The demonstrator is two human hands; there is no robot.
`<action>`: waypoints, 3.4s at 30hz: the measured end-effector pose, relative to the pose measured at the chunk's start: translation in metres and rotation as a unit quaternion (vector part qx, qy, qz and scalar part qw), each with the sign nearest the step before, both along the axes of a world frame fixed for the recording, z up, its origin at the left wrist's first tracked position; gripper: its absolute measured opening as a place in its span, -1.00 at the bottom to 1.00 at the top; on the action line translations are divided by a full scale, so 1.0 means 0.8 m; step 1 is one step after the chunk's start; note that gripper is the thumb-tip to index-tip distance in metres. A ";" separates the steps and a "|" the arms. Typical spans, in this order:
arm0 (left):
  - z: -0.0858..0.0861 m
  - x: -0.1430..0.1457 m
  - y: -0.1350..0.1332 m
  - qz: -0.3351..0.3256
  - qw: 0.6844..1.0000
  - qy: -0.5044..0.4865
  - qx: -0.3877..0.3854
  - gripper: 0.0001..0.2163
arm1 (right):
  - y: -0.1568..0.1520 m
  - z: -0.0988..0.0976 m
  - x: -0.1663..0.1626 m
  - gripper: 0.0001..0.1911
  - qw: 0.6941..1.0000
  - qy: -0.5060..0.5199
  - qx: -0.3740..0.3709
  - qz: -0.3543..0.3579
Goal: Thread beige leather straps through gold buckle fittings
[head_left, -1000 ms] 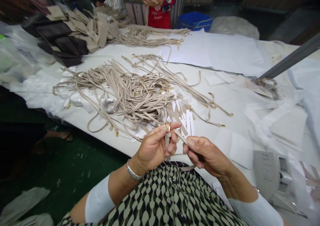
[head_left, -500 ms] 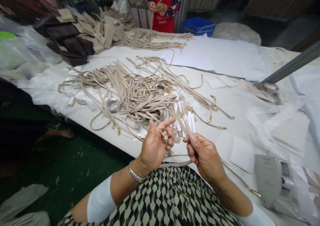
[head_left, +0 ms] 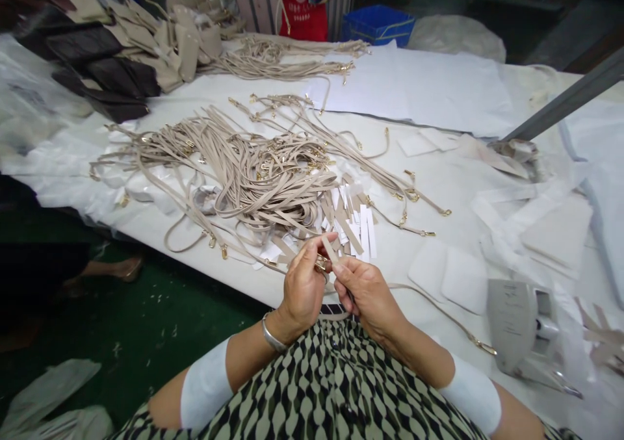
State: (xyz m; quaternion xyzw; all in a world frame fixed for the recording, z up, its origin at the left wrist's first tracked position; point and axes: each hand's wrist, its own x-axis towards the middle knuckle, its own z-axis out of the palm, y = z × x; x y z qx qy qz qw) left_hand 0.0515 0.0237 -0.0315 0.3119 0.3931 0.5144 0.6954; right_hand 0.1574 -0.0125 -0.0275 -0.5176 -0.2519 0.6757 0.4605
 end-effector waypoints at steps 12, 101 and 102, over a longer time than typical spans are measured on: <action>-0.011 -0.011 0.010 -0.215 0.974 0.018 -0.061 -0.72 | 0.006 -0.001 0.045 -0.61 0.994 0.088 -0.053 0.033; 0.004 -0.013 0.020 -0.161 0.816 0.387 0.397 -0.84 | -0.001 -0.011 0.044 -0.82 0.988 0.016 0.102 -0.118; 0.004 -0.013 0.020 -0.160 0.809 0.397 0.403 -0.84 | -0.001 -0.012 0.044 -0.81 0.988 0.007 0.099 -0.121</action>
